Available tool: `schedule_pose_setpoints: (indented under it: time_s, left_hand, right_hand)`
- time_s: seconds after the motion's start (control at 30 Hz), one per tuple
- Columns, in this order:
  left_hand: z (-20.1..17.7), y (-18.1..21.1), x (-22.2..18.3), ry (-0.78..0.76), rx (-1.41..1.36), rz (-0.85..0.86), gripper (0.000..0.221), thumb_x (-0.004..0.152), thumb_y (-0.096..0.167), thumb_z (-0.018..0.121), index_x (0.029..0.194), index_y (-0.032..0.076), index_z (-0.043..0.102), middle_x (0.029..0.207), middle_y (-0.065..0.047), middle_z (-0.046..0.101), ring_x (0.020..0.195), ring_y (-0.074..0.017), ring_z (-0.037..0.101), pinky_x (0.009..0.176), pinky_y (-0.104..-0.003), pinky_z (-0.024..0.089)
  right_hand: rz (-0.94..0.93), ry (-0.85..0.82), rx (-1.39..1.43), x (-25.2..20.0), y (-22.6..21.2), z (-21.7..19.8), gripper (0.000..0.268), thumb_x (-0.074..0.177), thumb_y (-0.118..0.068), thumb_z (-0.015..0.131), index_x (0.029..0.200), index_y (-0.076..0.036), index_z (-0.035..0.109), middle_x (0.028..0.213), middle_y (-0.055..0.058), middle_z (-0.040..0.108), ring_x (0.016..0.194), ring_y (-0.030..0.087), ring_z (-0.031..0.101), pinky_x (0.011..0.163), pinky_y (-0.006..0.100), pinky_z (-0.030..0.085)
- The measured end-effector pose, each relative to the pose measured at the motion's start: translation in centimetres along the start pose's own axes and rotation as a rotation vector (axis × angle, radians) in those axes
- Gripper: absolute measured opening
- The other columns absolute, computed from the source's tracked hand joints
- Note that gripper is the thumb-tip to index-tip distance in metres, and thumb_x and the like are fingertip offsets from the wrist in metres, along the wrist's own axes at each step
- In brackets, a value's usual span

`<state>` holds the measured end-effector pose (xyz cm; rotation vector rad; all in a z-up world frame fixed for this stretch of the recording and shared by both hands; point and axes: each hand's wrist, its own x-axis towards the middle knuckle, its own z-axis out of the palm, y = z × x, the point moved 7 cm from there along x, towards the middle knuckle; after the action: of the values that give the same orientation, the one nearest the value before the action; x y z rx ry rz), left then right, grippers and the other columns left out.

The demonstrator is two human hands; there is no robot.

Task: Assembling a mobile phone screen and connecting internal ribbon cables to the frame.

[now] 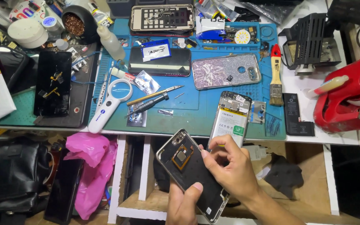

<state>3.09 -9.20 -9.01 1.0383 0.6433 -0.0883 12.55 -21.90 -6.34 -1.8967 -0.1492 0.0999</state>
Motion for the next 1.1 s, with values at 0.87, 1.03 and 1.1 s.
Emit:
schedule_pose_setpoints:
  time_s: [0.87, 1.03, 1.1]
  left_hand:
    - [-0.7, 3.1, 0.0, -0.045, -0.15, -0.034, 0.071, 0.078, 0.018, 0.056, 0.148, 0.002, 0.054, 0.136, -0.024, 0.072, 0.123, -0.0336, 0.07, 0.102, -0.04, 0.052]
    - [-1.9, 2.8, -0.1, 0.031, -0.115, -0.115, 0.073, 0.077, 0.022, 0.058, 0.147, 0.003, 0.057, 0.132, -0.026, 0.075, 0.119, -0.0352, 0.073, 0.097, -0.04, 0.054]
    - [-2.4, 2.7, -0.2, 0.064, -0.098, -0.147, 0.073, 0.076, 0.023, 0.059, 0.146, 0.003, 0.058, 0.13, -0.027, 0.077, 0.117, -0.0358, 0.074, 0.095, -0.04, 0.055]
  right_hand:
    - [0.133, -0.179, 0.203, -0.2, 0.9, 0.6, 0.028, 0.089, -0.02, 0.069, 0.115, -0.01, 0.071, 0.069, 0.002, 0.075, 0.057, 0.007, 0.059, 0.053, 0.023, 0.047]
    - [0.176, -0.224, 0.244, -0.2, 1.0, 0.7, 0.031, 0.088, -0.018, 0.072, 0.118, -0.009, 0.076, 0.07, 0.001, 0.074, 0.06, 0.007, 0.059, 0.054, 0.022, 0.046]
    - [0.193, -0.243, 0.265, -0.3, 1.1, 0.9, 0.032, 0.088, -0.018, 0.074, 0.119, -0.008, 0.079, 0.07, 0.0, 0.073, 0.061, 0.006, 0.058, 0.055, 0.022, 0.046]
